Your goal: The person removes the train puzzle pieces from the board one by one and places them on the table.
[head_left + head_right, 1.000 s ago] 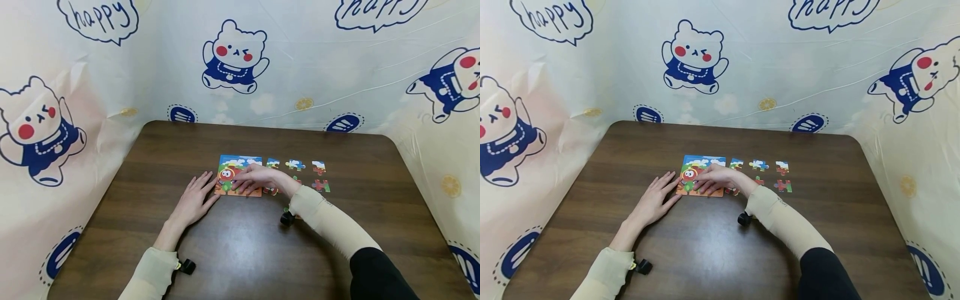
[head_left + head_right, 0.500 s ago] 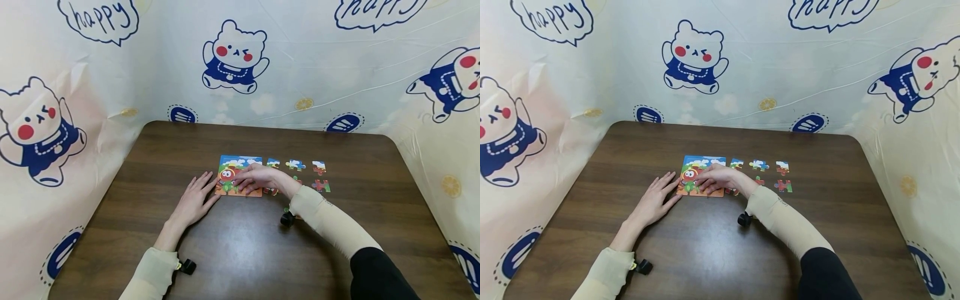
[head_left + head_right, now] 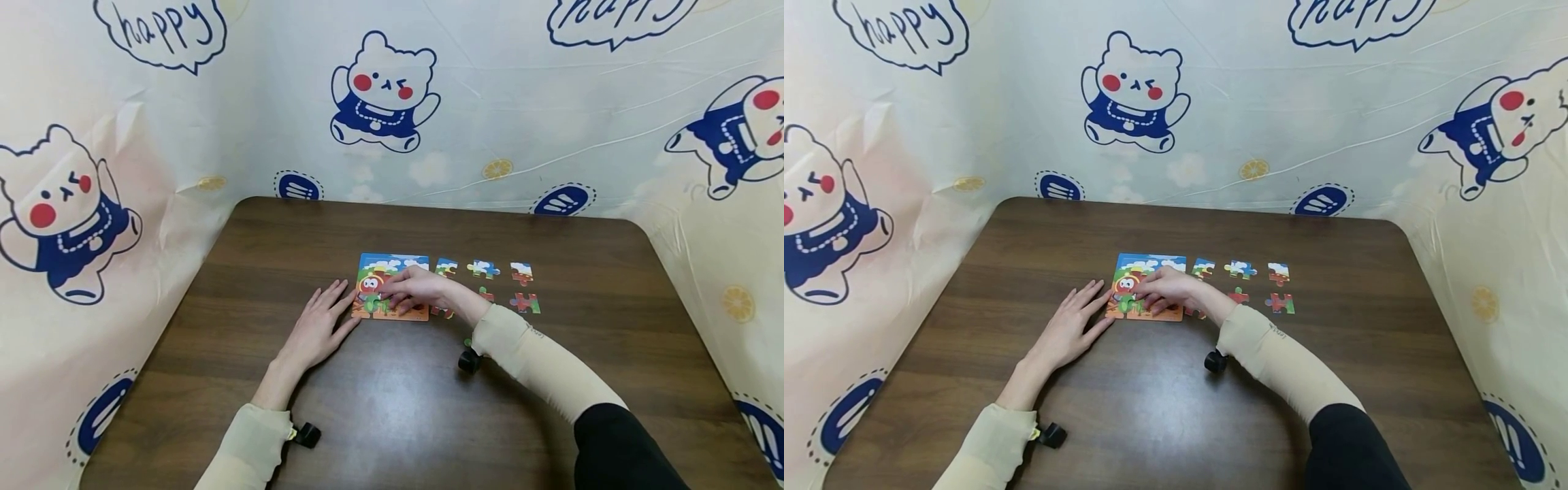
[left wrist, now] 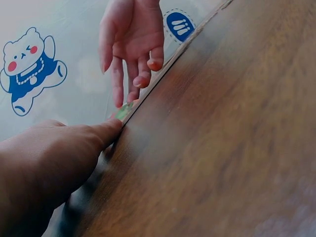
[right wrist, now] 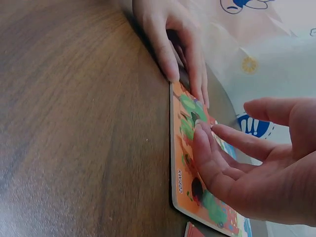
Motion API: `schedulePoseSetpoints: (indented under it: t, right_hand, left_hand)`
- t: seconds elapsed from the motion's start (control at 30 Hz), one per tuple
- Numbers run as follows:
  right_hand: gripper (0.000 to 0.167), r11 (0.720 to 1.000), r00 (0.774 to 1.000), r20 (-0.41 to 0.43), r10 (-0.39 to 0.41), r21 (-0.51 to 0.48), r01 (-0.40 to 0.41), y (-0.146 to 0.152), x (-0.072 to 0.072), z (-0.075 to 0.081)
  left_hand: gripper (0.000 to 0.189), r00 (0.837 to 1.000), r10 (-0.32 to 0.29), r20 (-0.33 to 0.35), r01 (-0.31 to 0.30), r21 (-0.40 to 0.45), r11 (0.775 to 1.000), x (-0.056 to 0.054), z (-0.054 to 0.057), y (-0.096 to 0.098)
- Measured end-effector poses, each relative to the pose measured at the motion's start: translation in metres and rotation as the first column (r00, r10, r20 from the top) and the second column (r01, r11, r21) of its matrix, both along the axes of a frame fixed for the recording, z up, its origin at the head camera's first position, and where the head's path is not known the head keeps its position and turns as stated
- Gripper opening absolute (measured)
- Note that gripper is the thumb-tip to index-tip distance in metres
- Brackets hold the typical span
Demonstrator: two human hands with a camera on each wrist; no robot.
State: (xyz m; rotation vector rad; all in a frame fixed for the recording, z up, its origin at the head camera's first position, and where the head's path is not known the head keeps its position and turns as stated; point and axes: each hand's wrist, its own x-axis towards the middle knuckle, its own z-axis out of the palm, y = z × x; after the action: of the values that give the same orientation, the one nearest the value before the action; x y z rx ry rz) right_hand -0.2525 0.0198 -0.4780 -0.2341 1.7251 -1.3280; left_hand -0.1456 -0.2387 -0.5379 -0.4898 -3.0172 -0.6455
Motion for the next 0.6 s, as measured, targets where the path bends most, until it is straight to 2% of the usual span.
schedulePoseSetpoints:
  t: [0.3, 0.6]
  right_hand:
    - [0.043, 0.999, 1.0, -0.029, 0.009, -0.052, -0.01, 0.001, 0.001, -0.005]
    - [0.036, 0.994, 0.992, -0.067, -0.109, -0.038, 0.106, -0.007, 0.001, -0.009]
  left_hand:
    - [0.065, 1.0, 0.0, -0.001, 0.0, -0.012, 1.0, 0.0, -0.001, 0.001]
    - [0.065, 1.0, 0.001, 0.001, -0.001, -0.009, 1.0, -0.001, -0.002, 0.0]
